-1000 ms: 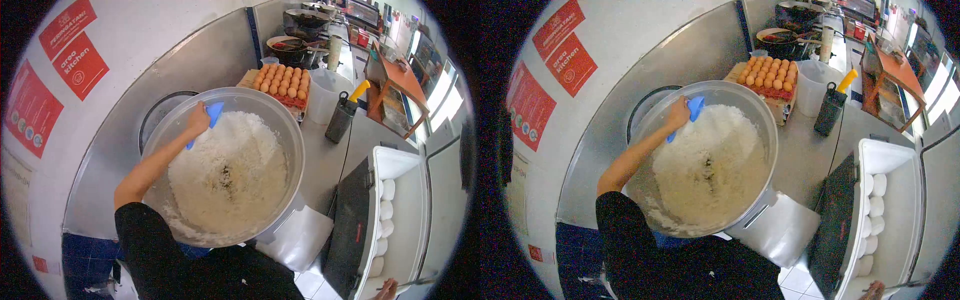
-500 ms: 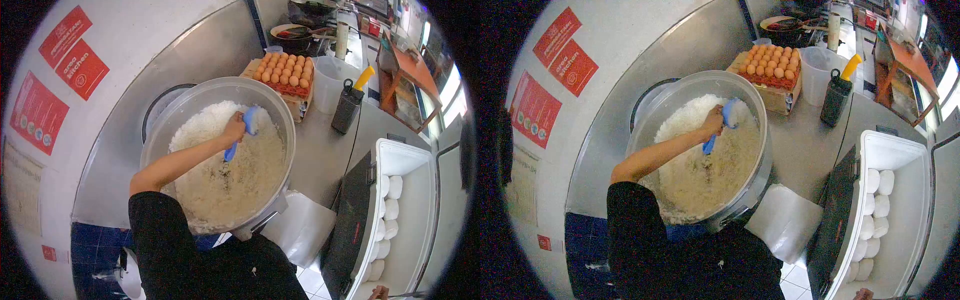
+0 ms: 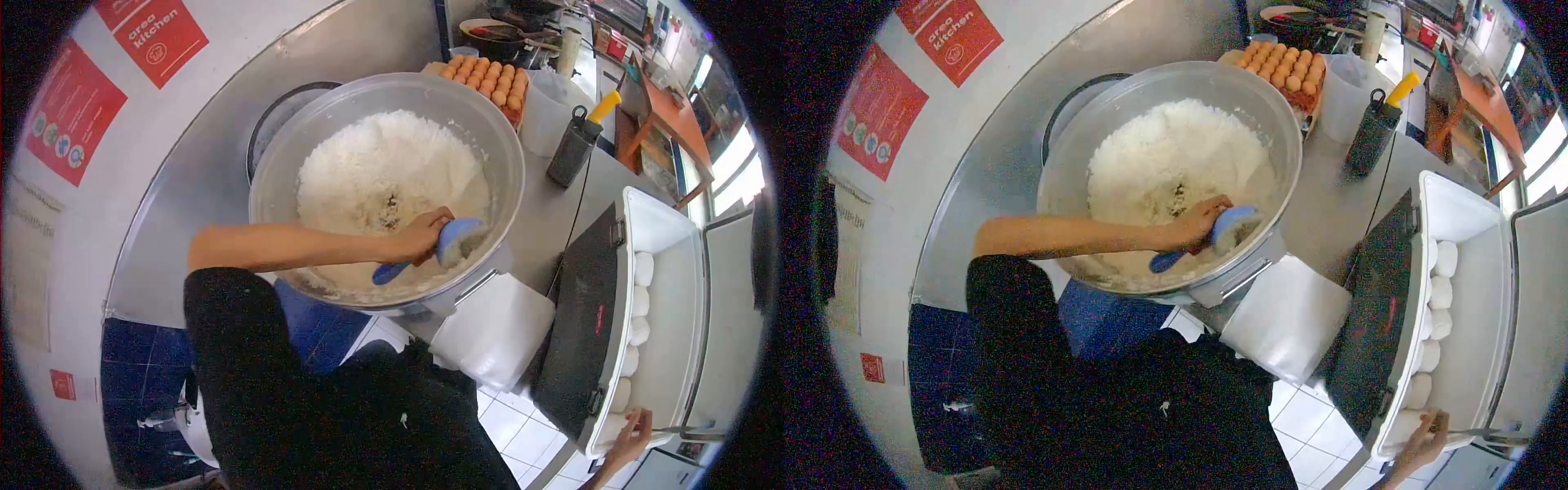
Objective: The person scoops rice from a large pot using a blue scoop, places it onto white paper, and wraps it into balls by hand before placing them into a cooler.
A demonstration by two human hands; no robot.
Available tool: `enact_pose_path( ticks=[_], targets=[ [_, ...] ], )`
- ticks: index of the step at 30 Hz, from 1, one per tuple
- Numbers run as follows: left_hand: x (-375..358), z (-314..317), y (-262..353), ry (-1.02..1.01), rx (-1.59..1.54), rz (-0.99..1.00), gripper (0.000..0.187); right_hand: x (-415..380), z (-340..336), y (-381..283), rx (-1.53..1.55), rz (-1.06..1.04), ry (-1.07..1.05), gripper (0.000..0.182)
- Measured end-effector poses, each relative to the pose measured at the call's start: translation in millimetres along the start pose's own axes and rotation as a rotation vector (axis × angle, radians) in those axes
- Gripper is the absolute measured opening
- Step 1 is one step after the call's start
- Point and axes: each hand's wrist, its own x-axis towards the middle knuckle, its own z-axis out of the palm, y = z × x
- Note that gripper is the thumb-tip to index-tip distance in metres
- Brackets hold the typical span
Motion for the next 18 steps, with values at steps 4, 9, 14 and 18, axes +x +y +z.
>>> enact_pose_path(
  ticks=[4, 9, 14, 18],
  targets=[
    [-25, -45, 34, -0.460, -0.171, -0.316, 0.033, 3, 4, 20, 0.098, 0.096, -0.020, 0.021],
    [48, -51, 3, 0.133, 0.426, 0.503, 0.025, -3, -4, -6, -0.002, 0.089, -0.067, 0.022],
    [35, -1, -20, 0.087, 0.562, 0.449, 0.027, 3, -3, 4, 0.025, 0.010, -0.090, 0.021],
    [-5, -17, -32, -0.229, 0.309, -0.025, 0.029, 3, -2, 5, 0.026, 0.032, -0.085, 0.027]
  ],
)
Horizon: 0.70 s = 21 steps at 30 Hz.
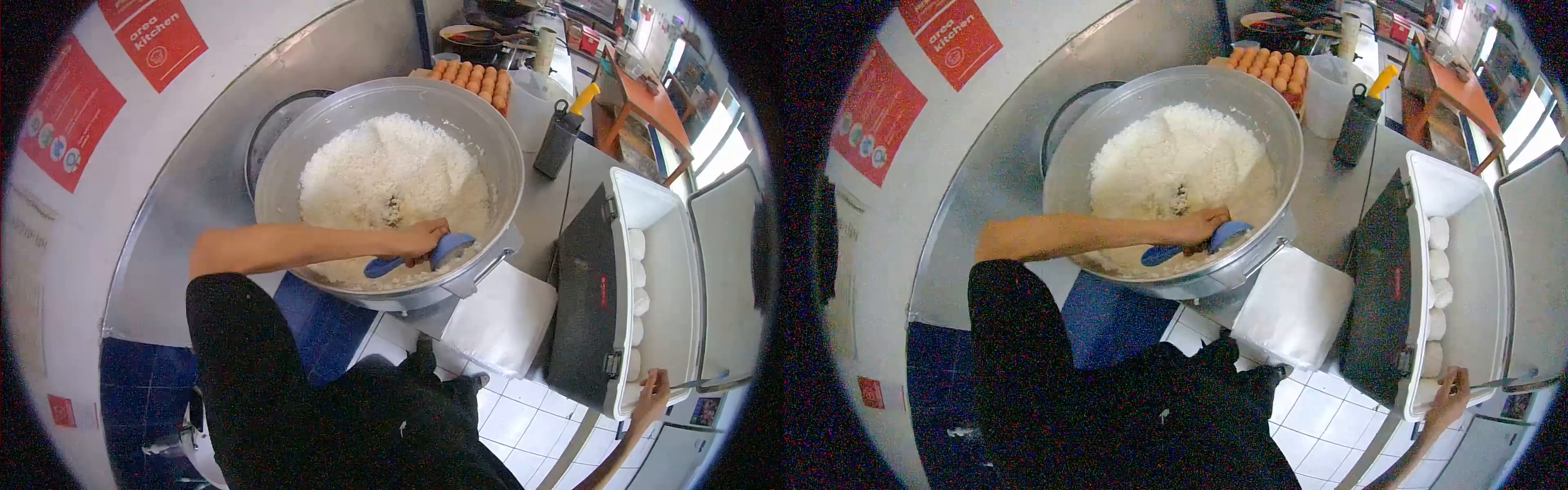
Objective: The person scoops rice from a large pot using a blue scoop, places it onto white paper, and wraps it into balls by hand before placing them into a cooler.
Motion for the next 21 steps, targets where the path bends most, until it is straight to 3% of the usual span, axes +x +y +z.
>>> enact_pose_path(
  ticks=[2, 4, 5, 7, 8, 10, 11, 13, 14, 15, 16, 17, 18, 19, 21],
  targets=[
    [-25, -16, -1, -0.074, -0.074, -0.003, 0.030, 0, 0, -1, 0.001, 0.045, -0.029, 0.028],
    [-76, -43, 35, -0.272, -0.202, -0.232, 0.036, 2, 0, 8, 0.009, 0.001, 0.004, 0.029],
    [-89, -57, 41, -0.263, -0.202, -0.239, 0.036, 3, 1, 16, -0.016, -0.104, 0.016, 0.028],
    [-111, -81, 49, -0.429, -0.276, -0.299, 0.041, 0, 2, 6, 0.003, -0.088, 0.042, 0.028],
    [-123, -85, 48, -0.422, -0.264, -0.306, 0.041, -3, 2, 3, 0.013, -0.063, 0.074, 0.027],
    [-141, -83, 47, -0.208, -0.436, -0.155, 0.043, 3, 2, 21, 0.011, -0.026, 0.003, 0.029],
    [-150, -77, 51, -0.225, -0.425, -0.154, 0.043, 4, 8, 29, 0.074, -0.009, 0.049, 0.031],
    [-165, -51, 71, 0.046, -0.734, 0.106, 0.029, 2, 5, 30, 0.167, 0.026, 0.039, 0.036],
    [-168, -29, 86, -0.003, -0.712, 0.094, 0.029, 2, 0, 25, 0.199, 0.045, -0.021, 0.040],
    [-173, -4, 99, 0.087, -0.937, 0.223, 0.027, 0, 16, 43, 0.158, 0.006, 0.215, 0.046],
    [-173, 21, 108, 0.179, -1.162, 0.341, 0.025, -4, 22, 39, 0.487, 0.057, 0.263, 0.051],
    [-169, 49, 110, 0.110, -1.142, 0.294, 0.025, -11, 24, 32, 0.503, -0.018, 0.336, 0.048],
    [-164, 82, 110, -0.065, -1.427, 0.426, 0.024, -25, 26, 12, 0.675, -0.006, 0.483, 0.039],
    [-156, 117, 111, -0.233, -1.725, 0.553, 0.026, -43, 7, -12, 0.311, -0.186, 0.531, 0.030],
    [-129, 194, 92, -0.450, -1.944, 0.599, 0.027, -78, 9, -11, 0.395, -0.257, 0.708, 0.019]
  ],
)
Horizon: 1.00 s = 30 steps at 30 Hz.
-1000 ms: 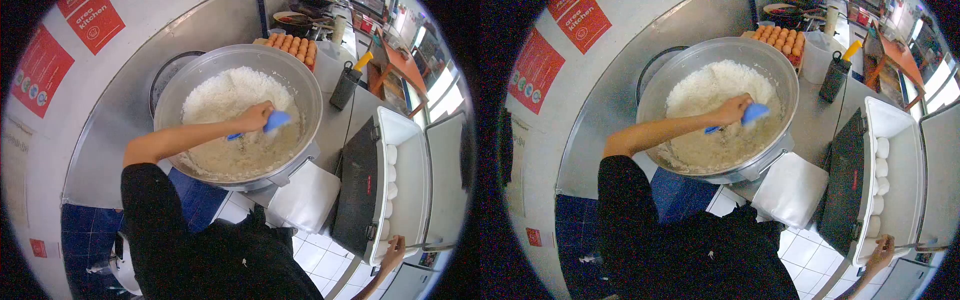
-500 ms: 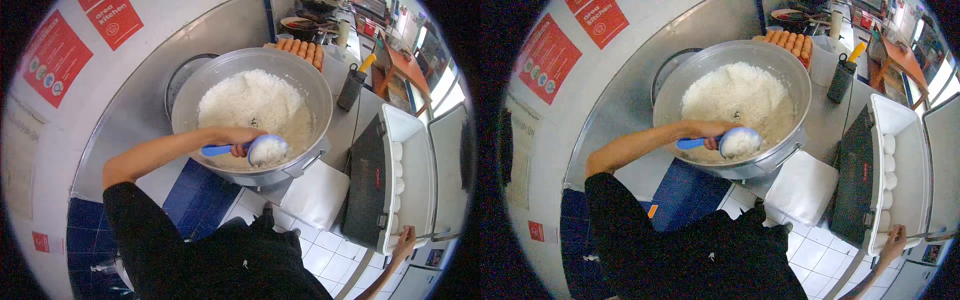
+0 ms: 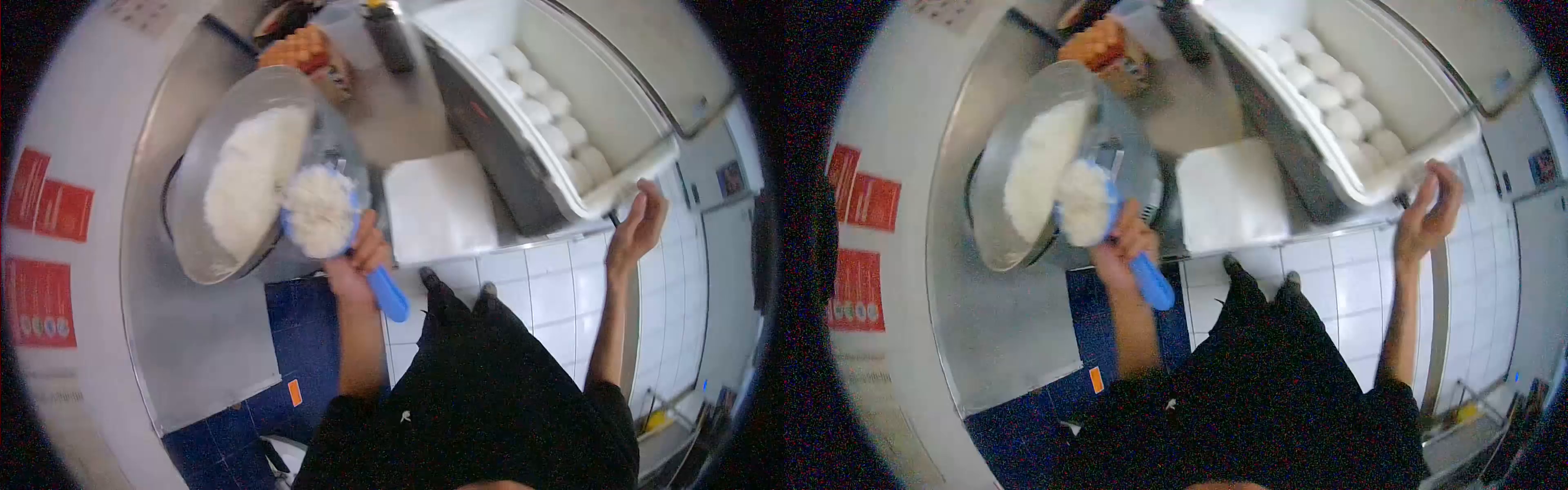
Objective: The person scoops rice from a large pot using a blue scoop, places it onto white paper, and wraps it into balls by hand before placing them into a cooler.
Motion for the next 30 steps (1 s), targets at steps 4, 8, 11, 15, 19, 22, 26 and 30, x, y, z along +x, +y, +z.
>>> enact_pose_path(
  ticks=[4, 8, 11, 15, 19, 22, 26, 30],
  targets=[
    [-31, -150, -72, 0.594, -0.257, -0.115, 0.051, -83, -73, 38, -0.246, 0.100, -0.163, 0.013],
    [-30, -165, -71, 0.931, 0.556, 0.030, 0.061, -189, -159, 88, -0.477, 0.321, -0.234, 0.012],
    [10, -138, -46, 0.731, 1.692, 0.577, 0.056, -314, -282, 132, -0.505, 0.785, -0.404, 0.015],
    [53, -120, -48, 0.291, 2.323, 0.850, 0.066, -549, -503, 160, -0.555, 1.334, -0.411, 0.033],
    [51, -258, -55, 0.570, 2.629, -0.210, 0.072, -622, -589, 99, -0.807, 0.802, -1.167, 0.040],
    [81, -250, -34, 0.372, 2.809, -0.412, 0.084, -654, -594, 101, -0.418, 1.040, -0.962, 0.024],
    [23, -143, -59, 0.340, 2.677, 0.168, 0.071, -595, -478, 119, -0.317, 1.500, -0.775, 0.019],
    [-135, -61, -124, 0.118, 1.827, 0.596, 0.020, -458, -294, 42, 0.307, 1.370, -0.329, 0.039]
  ],
)
